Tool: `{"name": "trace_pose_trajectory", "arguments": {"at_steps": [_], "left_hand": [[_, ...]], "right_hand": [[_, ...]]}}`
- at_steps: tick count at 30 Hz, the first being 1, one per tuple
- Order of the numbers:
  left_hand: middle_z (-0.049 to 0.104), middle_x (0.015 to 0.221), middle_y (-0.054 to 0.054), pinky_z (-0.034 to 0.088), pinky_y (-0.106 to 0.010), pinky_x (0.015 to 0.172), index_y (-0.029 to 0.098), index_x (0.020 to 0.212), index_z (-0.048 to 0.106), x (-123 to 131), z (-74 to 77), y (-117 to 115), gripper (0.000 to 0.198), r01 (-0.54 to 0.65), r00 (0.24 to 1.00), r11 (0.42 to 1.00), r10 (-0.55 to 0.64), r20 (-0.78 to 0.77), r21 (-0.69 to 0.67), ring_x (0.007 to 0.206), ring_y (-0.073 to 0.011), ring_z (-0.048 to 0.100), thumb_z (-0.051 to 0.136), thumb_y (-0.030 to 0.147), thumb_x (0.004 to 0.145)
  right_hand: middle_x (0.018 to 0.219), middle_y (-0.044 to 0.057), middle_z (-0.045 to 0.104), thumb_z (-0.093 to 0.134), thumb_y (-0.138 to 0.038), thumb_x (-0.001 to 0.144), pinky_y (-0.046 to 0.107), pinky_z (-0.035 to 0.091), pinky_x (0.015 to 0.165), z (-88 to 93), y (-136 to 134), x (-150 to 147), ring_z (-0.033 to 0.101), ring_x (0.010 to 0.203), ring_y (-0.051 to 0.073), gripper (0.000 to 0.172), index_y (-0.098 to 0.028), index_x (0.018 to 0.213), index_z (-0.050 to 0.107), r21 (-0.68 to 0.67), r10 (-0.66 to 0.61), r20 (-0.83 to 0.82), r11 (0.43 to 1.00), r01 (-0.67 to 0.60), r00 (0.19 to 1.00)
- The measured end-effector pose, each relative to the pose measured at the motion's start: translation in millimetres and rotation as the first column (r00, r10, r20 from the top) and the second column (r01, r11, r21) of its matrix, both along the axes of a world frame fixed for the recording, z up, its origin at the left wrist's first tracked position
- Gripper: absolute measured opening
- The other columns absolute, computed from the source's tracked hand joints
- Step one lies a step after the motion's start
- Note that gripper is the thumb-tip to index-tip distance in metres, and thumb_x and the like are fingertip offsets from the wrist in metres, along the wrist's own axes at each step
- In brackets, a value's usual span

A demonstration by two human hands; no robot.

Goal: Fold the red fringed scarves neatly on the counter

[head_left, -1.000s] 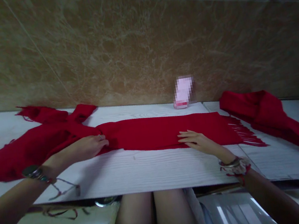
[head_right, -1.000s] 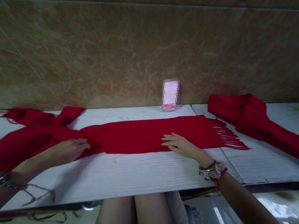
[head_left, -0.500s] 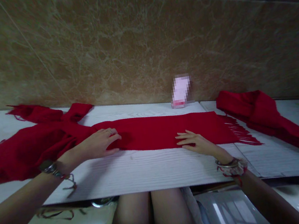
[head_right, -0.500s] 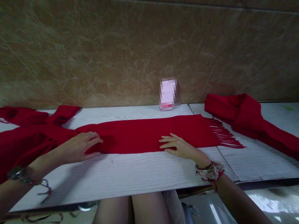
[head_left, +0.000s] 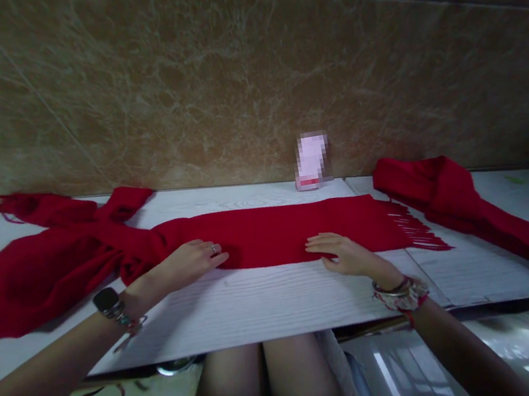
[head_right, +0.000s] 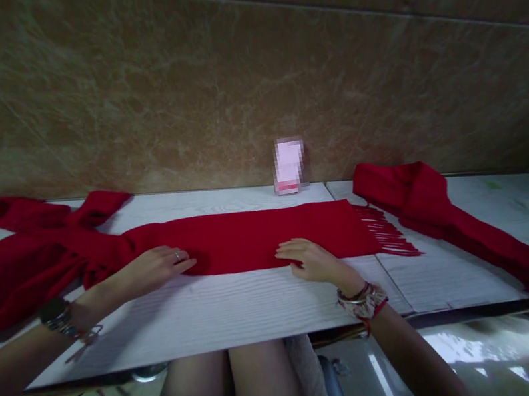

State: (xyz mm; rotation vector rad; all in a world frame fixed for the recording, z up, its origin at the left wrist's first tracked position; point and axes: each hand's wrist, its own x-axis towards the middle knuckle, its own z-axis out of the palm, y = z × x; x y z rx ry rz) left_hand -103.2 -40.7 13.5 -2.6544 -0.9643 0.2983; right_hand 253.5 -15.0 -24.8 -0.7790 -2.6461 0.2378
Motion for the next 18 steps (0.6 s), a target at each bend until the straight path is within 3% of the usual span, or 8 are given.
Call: {"name": "trace_pose_trajectory", "arguments": {"at_steps": [4,7,10,13,18], "left_hand": [[0.063,0.09,-0.01,0.049,-0.027,0.07,0.016,0.104,0.06,1.3,1.1,1.4,0.035,-0.082,0.996,0.996,0.081,0.028,0.034,0.082,-0.0184,0.061,0.044,-0.001,0.077],[0.062,0.095,-0.01,0.049,-0.025,0.069,0.017,0.106,0.058,-1.0,0.0,0.1,0.041,-0.107,0.993,0.994,0.106,0.046,0.028,0.086,-0.0172,0.06,0.041,-0.004,0.076],[0.059,0.105,-0.011,0.049,-0.025,0.072,0.019,0.112,0.055,-1.1,-4.4,-3.2,0.049,-0.103,0.994,0.995,0.103,0.036,0.0,0.093,-0.0182,0.059,0.041,-0.008,0.073],[0.057,0.111,-0.012,0.047,-0.03,0.08,0.02,0.114,0.054,3.3,-9.1,-6.1,0.053,-0.097,0.994,0.995,0.097,0.052,0.003,0.1,-0.0203,0.056,0.043,-0.009,0.071],[0.058,0.108,-0.012,0.047,-0.033,0.08,0.018,0.115,0.053,23.4,-5.0,-9.4,0.039,-0.016,0.998,0.999,0.019,0.053,-0.052,0.1,-0.0221,0.055,0.046,0.005,0.079]], "right_hand": [[0.109,0.008,0.063,0.038,0.002,0.068,0.037,0.045,0.092,-3.2,1.5,2.0,0.056,0.105,0.017,0.049,-0.016,0.108,0.06,0.028,-0.034,0.001,0.999,0.034,0.999],[0.106,0.008,0.064,0.042,-0.003,0.073,0.037,0.046,0.091,-4.4,2.7,4.2,0.056,0.103,0.018,0.041,-0.017,0.107,0.061,0.037,-0.07,-0.016,0.997,0.07,0.997],[0.104,0.009,0.065,0.051,-0.016,0.077,0.038,0.046,0.09,-2.2,0.9,4.4,0.056,0.102,0.02,0.03,-0.017,0.105,0.062,0.038,-0.083,-0.032,0.996,0.084,0.996],[0.105,0.01,0.064,0.056,-0.023,0.077,0.039,0.046,0.09,1.3,-2.5,2.9,0.056,0.102,0.021,0.029,-0.018,0.105,0.062,0.025,-0.078,-0.021,0.997,0.079,0.997],[0.105,0.008,0.064,0.05,-0.015,0.078,0.037,0.047,0.088,0.5,-3.3,1.6,0.057,0.101,0.019,0.026,-0.02,0.098,0.065,0.053,-0.069,0.005,0.996,0.068,0.998]]}}
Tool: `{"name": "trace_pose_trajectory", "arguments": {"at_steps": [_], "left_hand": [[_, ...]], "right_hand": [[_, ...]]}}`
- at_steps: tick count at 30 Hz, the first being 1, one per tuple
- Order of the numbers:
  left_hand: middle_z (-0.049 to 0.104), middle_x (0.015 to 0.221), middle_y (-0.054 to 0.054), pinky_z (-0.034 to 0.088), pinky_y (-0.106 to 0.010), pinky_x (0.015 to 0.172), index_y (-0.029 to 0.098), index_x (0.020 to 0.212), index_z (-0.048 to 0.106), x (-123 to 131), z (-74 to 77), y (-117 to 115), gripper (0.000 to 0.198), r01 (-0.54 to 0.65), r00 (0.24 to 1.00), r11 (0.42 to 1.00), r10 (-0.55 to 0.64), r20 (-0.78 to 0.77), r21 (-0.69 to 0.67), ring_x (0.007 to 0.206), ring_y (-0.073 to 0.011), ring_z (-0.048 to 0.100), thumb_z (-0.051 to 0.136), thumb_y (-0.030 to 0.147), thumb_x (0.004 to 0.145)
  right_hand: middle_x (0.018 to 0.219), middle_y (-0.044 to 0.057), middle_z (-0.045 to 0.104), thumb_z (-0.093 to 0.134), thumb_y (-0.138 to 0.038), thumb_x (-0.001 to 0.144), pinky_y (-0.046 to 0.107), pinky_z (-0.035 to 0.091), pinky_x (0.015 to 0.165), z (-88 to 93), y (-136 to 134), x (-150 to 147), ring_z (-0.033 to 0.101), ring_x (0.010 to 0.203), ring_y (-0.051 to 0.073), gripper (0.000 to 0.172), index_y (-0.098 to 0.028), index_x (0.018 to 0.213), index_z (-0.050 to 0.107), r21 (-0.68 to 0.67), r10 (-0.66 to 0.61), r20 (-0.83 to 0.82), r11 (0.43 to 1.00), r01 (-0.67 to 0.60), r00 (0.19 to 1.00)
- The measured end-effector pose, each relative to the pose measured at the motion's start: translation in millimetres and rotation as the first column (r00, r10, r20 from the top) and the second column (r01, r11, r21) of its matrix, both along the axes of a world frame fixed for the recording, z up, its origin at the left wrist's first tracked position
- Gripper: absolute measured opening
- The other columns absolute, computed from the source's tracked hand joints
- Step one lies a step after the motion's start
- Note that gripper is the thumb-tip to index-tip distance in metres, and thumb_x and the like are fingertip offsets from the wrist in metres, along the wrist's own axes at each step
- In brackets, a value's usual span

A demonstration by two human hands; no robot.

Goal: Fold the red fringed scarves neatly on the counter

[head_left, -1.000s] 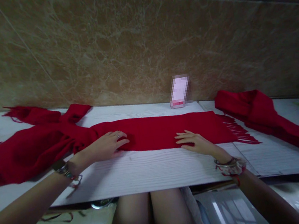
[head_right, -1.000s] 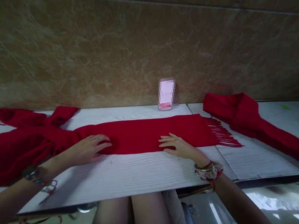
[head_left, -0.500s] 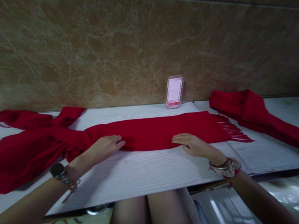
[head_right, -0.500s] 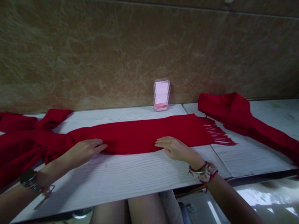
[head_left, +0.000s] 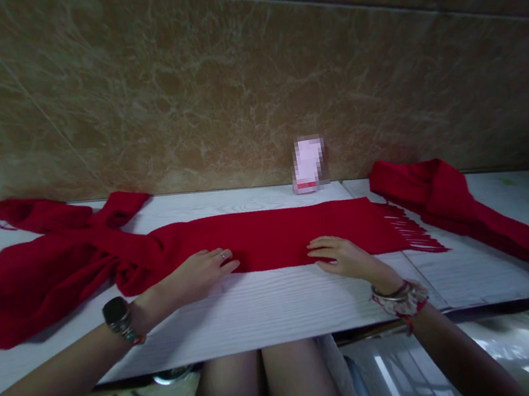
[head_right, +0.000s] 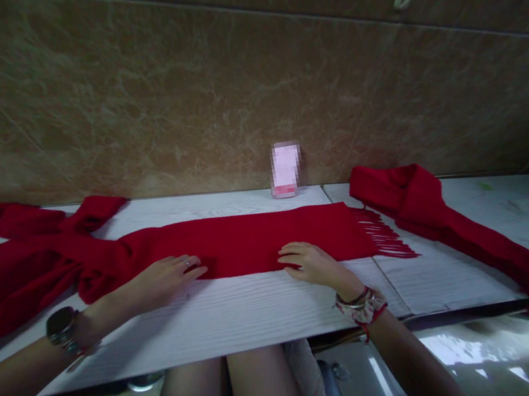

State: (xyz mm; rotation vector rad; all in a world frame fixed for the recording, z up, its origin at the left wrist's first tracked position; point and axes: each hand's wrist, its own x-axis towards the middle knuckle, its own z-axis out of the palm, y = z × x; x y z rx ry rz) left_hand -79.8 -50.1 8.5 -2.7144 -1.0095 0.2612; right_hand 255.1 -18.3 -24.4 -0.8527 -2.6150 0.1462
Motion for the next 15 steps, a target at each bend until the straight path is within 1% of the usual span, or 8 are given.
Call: {"name": "trace_pose_trajectory", "arguments": {"at_steps": [3,5,7,9,10,13,15], "left_hand": [[0.058,0.107,-0.012,0.048,-0.032,0.077,0.017,0.114,0.053,15.3,4.9,-0.2,0.034,-0.021,1.0,0.999,0.021,-0.011,-0.045,0.095,-0.022,0.057,0.049,0.015,0.081],[0.057,0.107,-0.013,0.049,-0.032,0.074,0.016,0.112,0.054,25.2,5.5,1.5,0.031,-0.053,0.999,0.997,0.053,0.0,-0.049,0.093,-0.0229,0.058,0.05,0.018,0.081],[0.057,0.106,-0.014,0.049,-0.032,0.071,0.014,0.109,0.055,35.4,3.8,4.7,0.028,-0.078,0.997,0.996,0.078,0.017,-0.036,0.092,-0.0231,0.058,0.048,0.014,0.081],[0.058,0.103,-0.014,0.049,-0.032,0.071,0.013,0.107,0.056,46.6,1.3,9.1,0.029,-0.093,0.995,0.995,0.094,0.04,-0.027,0.091,-0.0225,0.058,0.045,0.009,0.081],[0.059,0.103,-0.014,0.049,-0.033,0.072,0.013,0.108,0.055,52.7,0.2,11.3,0.029,-0.097,0.993,0.995,0.099,0.06,-0.028,0.092,-0.0226,0.058,0.045,0.009,0.081],[0.058,0.104,-0.016,0.049,-0.036,0.075,0.011,0.11,0.053,71.0,-1.9,17.7,0.031,-0.106,0.985,0.994,0.11,0.131,-0.032,0.094,-0.0254,0.057,0.05,0.023,0.082],[0.058,0.101,-0.015,0.05,-0.036,0.073,0.012,0.107,0.055,80.6,-2.7,21.2,0.027,-0.097,0.984,0.995,0.1,0.148,-0.028,0.093,-0.0253,0.057,0.049,0.022,0.083]], "right_hand": [[0.106,0.006,0.064,0.041,-0.004,0.075,0.034,0.047,0.09,-4.2,2.7,0.6,0.057,0.102,0.017,0.038,-0.019,0.1,0.064,0.024,0.003,0.013,1.0,-0.003,1.0],[0.105,0.006,0.065,0.038,-0.001,0.072,0.034,0.047,0.09,-6.4,4.7,0.7,0.057,0.101,0.017,0.043,-0.018,0.103,0.063,0.038,0.006,0.024,0.999,-0.006,1.0],[0.102,0.007,0.066,0.038,-0.002,0.073,0.035,0.048,0.088,-7.3,6.1,0.0,0.059,0.097,0.017,0.041,-0.017,0.103,0.062,0.054,-0.013,0.033,0.998,0.011,0.999],[0.098,0.008,0.067,0.041,-0.005,0.077,0.036,0.049,0.085,-6.8,6.8,-1.3,0.06,0.093,0.019,0.034,-0.015,0.101,0.063,0.073,-0.059,0.033,0.996,0.056,0.998],[0.097,0.009,0.067,0.042,-0.008,0.078,0.037,0.049,0.084,-6.2,7.0,-1.9,0.06,0.092,0.019,0.031,-0.015,0.099,0.063,0.081,-0.084,0.029,0.993,0.081,0.996],[0.091,0.009,0.067,0.043,-0.012,0.081,0.037,0.05,0.08,-4.6,7.7,-2.4,0.061,0.085,0.02,0.026,-0.016,0.096,0.064,0.102,-0.14,0.018,0.985,0.137,0.99],[0.086,0.009,0.067,0.043,-0.012,0.082,0.035,0.05,0.076,-4.2,8.4,-1.4,0.061,0.08,0.019,0.025,-0.016,0.093,0.064,0.118,-0.167,0.005,0.979,0.165,0.986]]}}
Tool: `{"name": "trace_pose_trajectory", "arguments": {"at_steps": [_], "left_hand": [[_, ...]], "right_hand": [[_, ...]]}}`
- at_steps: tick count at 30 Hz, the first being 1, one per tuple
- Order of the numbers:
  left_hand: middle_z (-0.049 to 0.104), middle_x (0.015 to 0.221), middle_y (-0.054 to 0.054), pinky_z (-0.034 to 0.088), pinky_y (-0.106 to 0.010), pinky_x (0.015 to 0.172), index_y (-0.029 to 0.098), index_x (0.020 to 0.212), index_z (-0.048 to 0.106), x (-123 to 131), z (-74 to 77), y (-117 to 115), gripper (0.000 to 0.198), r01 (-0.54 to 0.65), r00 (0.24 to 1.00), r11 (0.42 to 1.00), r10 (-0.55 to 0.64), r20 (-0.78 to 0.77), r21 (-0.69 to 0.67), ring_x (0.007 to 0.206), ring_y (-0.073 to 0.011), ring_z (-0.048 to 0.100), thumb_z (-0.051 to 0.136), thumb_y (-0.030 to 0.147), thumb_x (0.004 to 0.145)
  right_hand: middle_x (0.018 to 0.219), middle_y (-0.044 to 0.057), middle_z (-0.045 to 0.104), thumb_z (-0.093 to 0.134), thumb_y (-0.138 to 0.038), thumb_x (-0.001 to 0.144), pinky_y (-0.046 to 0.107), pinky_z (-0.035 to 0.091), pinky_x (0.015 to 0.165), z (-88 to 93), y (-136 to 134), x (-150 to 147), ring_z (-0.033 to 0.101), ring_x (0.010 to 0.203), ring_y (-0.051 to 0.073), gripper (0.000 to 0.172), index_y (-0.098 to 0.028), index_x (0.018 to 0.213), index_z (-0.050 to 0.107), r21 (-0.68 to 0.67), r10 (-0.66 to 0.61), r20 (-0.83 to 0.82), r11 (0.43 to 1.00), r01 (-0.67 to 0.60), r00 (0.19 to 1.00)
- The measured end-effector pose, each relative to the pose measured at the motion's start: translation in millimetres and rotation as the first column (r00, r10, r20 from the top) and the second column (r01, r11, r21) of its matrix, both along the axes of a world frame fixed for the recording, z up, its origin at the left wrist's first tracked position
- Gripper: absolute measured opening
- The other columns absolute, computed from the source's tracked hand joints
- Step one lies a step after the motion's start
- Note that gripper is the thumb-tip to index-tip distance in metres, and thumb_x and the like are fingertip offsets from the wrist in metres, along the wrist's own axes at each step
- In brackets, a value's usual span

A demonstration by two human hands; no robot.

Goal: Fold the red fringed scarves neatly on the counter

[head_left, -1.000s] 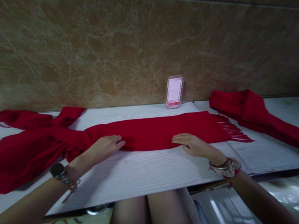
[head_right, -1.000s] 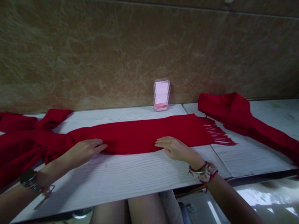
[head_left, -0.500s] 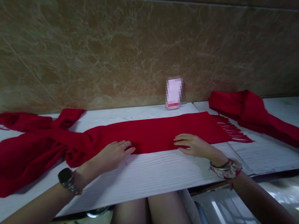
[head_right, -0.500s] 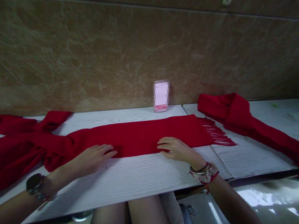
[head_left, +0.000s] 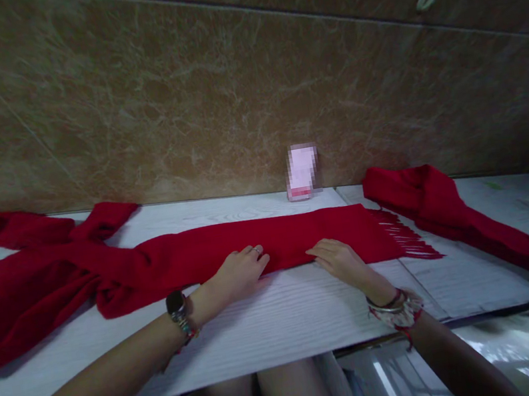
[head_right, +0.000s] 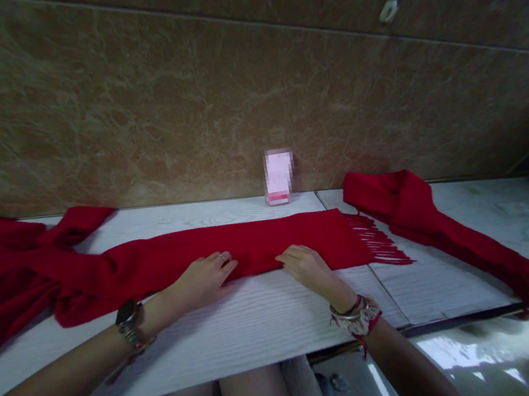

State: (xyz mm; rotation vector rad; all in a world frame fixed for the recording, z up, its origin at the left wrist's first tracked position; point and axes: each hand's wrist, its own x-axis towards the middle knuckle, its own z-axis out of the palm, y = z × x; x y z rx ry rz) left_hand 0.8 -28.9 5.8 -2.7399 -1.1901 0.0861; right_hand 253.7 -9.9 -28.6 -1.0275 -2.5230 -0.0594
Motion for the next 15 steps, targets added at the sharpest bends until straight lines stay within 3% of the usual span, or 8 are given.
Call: {"name": "trace_pose_trajectory", "arguments": {"at_steps": [3,9,11,15], "left_hand": [[0.06,0.093,-0.012,0.05,-0.032,0.069,0.013,0.099,0.057,6.4,-3.0,3.8,0.021,0.005,1.0,1.0,-0.005,0.015,0.006,0.087,-0.0215,0.059,0.044,0.008,0.084],[0.057,0.087,-0.009,0.049,-0.028,0.066,0.013,0.091,0.058,1.7,-14.2,6.5,0.015,-0.006,0.995,1.0,0.003,0.105,0.031,0.084,-0.0192,0.057,0.046,0.008,0.084],[0.057,0.085,-0.009,0.049,-0.028,0.068,0.013,0.089,0.058,1.4,-14.5,6.0,0.014,0.023,0.993,0.999,-0.028,0.112,0.042,0.086,-0.0191,0.055,0.046,0.008,0.084],[0.057,0.09,-0.009,0.048,-0.03,0.071,0.014,0.091,0.058,-1.2,-10.6,3.4,0.015,0.078,0.995,0.996,-0.081,0.062,0.037,0.087,-0.0192,0.055,0.047,0.008,0.083]], "right_hand": [[0.078,0.009,0.067,0.04,-0.013,0.084,0.033,0.05,0.071,-0.9,1.1,2.0,0.06,0.073,0.019,0.025,-0.016,0.088,0.065,0.02,-0.027,-0.03,0.999,0.027,0.999],[0.076,0.007,0.066,0.045,-0.015,0.082,0.034,0.047,0.074,-0.7,1.4,5.9,0.059,0.073,0.018,0.021,-0.019,0.082,0.065,-0.041,0.004,-0.016,0.999,-0.004,1.0],[0.082,0.006,0.066,0.046,-0.011,0.079,0.035,0.047,0.077,1.0,1.6,10.9,0.059,0.079,0.018,0.022,-0.019,0.086,0.065,-0.091,0.023,-0.019,0.996,-0.024,1.0],[0.105,0.008,0.062,0.043,-0.002,0.071,0.04,0.044,0.087,2.0,3.5,25.7,0.055,0.099,0.02,0.042,-0.021,0.103,0.062,-0.16,-0.033,-0.011,0.987,0.03,0.999]]}}
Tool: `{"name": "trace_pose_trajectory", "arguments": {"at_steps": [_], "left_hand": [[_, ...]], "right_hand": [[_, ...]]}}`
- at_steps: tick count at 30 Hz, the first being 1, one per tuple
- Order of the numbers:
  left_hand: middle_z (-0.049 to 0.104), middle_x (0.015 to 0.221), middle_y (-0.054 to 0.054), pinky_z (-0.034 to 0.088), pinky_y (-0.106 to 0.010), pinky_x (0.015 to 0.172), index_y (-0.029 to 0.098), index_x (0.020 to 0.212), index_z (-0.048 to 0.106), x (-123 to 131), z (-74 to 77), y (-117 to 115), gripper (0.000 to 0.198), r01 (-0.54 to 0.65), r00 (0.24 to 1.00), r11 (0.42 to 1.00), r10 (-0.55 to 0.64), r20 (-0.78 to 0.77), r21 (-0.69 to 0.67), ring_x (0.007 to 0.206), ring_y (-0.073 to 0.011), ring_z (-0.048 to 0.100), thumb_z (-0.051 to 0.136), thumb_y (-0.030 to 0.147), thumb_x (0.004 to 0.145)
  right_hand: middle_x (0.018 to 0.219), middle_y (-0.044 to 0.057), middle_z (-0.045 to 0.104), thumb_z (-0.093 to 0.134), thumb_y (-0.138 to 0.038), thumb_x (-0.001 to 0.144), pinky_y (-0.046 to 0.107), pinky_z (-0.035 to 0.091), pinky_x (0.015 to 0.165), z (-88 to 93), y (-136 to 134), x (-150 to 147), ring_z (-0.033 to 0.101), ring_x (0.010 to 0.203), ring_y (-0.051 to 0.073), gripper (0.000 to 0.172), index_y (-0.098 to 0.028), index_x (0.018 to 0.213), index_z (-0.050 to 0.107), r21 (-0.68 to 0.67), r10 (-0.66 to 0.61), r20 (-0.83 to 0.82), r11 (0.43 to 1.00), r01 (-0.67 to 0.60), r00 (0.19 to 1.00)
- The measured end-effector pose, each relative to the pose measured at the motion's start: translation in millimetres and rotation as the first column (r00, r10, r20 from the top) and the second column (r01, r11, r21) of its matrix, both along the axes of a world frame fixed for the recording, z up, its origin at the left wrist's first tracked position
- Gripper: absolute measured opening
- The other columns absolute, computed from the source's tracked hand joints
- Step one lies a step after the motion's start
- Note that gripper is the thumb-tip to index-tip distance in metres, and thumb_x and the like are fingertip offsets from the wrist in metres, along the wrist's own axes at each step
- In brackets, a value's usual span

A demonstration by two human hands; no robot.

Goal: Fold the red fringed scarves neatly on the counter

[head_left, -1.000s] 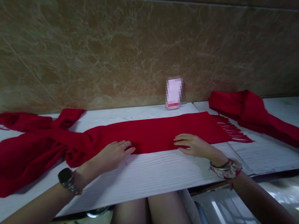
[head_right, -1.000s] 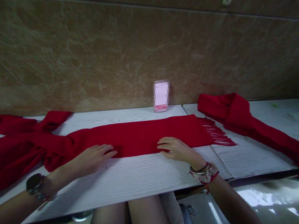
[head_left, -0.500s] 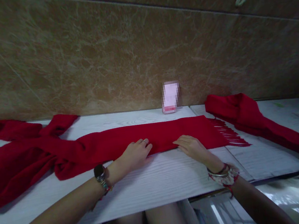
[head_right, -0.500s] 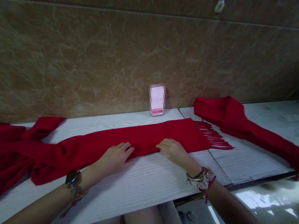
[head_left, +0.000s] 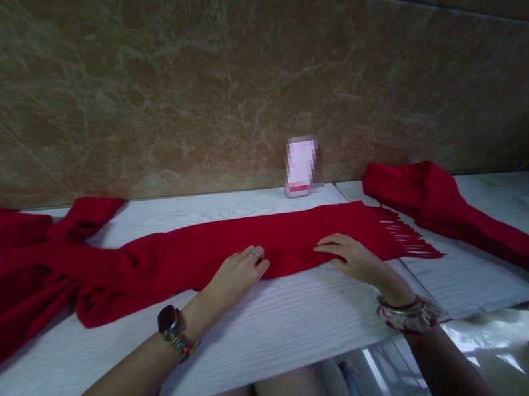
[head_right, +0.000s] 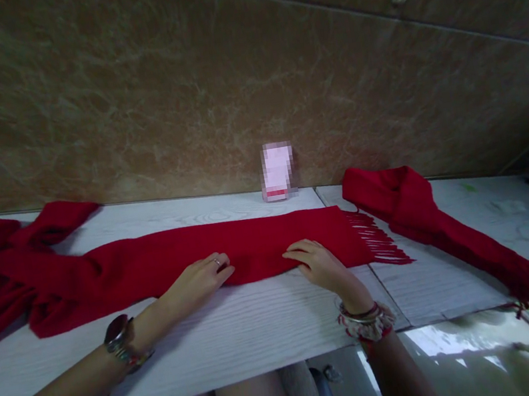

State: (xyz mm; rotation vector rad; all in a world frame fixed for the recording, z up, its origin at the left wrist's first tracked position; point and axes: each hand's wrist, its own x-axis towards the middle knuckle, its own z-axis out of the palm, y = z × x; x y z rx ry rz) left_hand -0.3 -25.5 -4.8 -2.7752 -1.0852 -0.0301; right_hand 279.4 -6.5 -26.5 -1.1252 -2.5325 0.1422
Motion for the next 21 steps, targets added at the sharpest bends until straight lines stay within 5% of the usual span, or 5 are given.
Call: {"name": "trace_pose_trajectory", "arguments": {"at_steps": [6,13,16,21], "left_hand": [[0.058,0.1,-0.011,0.049,-0.028,0.068,0.02,0.114,0.052,-25.2,1.5,-0.4,0.04,-0.035,0.998,0.998,0.032,-0.051,-0.044,0.089,-0.02,0.058,0.044,0.003,0.079],[0.06,0.09,-0.009,0.048,-0.025,0.067,0.016,0.099,0.059,-39.3,24.6,1.5,0.028,-0.071,0.994,0.997,0.072,-0.081,0.014,0.084,-0.0177,0.058,0.043,0.002,0.08],[0.059,0.092,-0.01,0.049,-0.027,0.067,0.015,0.099,0.057,-30.9,29.8,-4.0,0.029,-0.072,0.989,0.997,0.074,-0.127,0.021,0.087,-0.019,0.058,0.043,0.0,0.08],[0.058,0.101,-0.013,0.051,-0.028,0.063,0.015,0.108,0.052,-21.5,16.4,-14.0,0.035,-0.076,0.985,0.995,0.064,-0.163,-0.064,0.091,-0.0217,0.058,0.043,-0.001,0.078]], "right_hand": [[0.131,0.006,0.047,0.036,0.002,0.066,0.045,0.032,0.101,-4.1,4.5,11.7,0.039,0.122,0.019,0.062,-0.025,0.119,0.053,-0.154,0.025,0.08,0.988,-0.012,0.996],[0.131,0.002,0.046,0.032,0.003,0.066,0.047,0.025,0.105,-3.4,9.8,20.7,0.035,0.124,0.015,0.066,-0.028,0.124,0.047,-0.268,0.082,0.006,0.96,-0.078,0.997],[0.131,0.002,0.046,0.033,0.002,0.067,0.048,0.023,0.105,0.2,9.8,21.5,0.034,0.125,0.015,0.064,-0.028,0.122,0.049,-0.317,0.091,-0.014,0.944,-0.091,0.996],[0.131,0.005,0.045,0.047,-0.007,0.072,0.054,0.019,0.104,9.2,6.2,17.4,0.034,0.125,0.021,0.045,-0.028,0.111,0.059,-0.361,0.098,0.016,0.929,-0.086,0.995]]}}
